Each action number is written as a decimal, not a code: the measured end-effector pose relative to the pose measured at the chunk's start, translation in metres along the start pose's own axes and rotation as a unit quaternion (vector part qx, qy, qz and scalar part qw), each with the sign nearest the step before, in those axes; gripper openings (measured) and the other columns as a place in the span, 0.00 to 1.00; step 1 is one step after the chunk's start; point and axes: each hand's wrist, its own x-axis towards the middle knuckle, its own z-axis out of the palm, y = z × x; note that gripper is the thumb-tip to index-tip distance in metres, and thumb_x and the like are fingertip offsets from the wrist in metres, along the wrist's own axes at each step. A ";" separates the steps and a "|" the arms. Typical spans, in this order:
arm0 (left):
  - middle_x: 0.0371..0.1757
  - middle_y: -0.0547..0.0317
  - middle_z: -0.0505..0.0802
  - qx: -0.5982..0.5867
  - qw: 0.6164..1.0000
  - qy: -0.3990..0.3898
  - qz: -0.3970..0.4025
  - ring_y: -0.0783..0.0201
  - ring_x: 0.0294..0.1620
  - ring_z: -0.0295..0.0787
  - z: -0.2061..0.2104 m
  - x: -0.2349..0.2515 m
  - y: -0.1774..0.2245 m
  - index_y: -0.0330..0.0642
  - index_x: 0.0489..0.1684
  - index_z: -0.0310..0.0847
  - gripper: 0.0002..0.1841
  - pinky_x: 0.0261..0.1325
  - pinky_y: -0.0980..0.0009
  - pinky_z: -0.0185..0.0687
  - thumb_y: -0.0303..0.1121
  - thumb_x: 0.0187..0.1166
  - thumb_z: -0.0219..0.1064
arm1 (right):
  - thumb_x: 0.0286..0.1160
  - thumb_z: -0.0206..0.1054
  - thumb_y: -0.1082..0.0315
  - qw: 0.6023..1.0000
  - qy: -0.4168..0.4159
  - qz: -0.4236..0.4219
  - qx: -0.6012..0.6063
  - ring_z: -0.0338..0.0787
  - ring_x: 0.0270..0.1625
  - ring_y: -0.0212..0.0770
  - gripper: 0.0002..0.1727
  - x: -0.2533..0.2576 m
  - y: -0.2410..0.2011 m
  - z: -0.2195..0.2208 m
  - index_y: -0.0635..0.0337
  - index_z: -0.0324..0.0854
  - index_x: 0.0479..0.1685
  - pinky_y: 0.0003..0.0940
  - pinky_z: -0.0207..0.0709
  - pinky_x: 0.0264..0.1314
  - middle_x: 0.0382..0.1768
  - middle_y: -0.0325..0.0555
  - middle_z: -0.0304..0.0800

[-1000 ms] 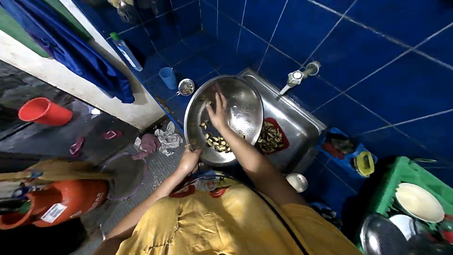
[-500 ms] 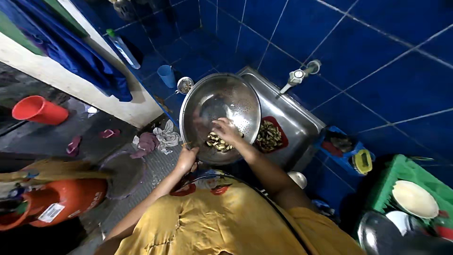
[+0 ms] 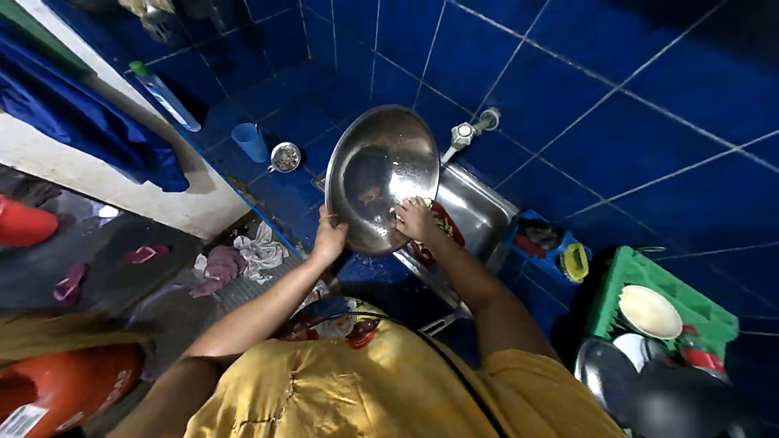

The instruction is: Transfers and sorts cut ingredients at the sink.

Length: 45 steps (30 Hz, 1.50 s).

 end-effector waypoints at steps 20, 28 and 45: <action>0.77 0.39 0.80 0.037 0.998 -0.019 0.056 0.49 0.70 0.85 0.013 0.002 0.008 0.48 0.95 0.41 0.40 0.71 0.48 0.80 0.23 0.82 0.60 | 0.91 0.52 0.59 0.995 0.024 0.024 0.095 0.67 0.90 0.49 0.24 -0.008 -0.014 0.010 0.54 0.79 0.79 0.51 0.55 0.93 0.85 0.47 0.74; 0.73 0.34 0.80 -0.032 0.999 0.027 0.015 0.45 0.61 0.88 -0.014 0.042 0.017 0.43 0.93 0.42 0.37 0.59 0.45 0.87 0.25 0.84 0.59 | 0.91 0.51 0.57 0.974 0.097 0.185 0.084 0.68 0.88 0.54 0.24 -0.074 0.021 0.013 0.56 0.83 0.74 0.55 0.55 0.93 0.81 0.51 0.78; 0.71 0.40 0.84 -0.337 0.936 -0.039 -0.097 0.53 0.57 0.91 -0.016 0.149 0.029 0.41 0.88 0.55 0.36 0.59 0.61 0.89 0.58 0.90 0.50 | 0.91 0.57 0.61 0.628 0.039 0.560 0.540 0.92 0.58 0.57 0.24 -0.127 0.043 0.030 0.71 0.73 0.75 0.51 0.88 0.59 0.66 0.67 0.84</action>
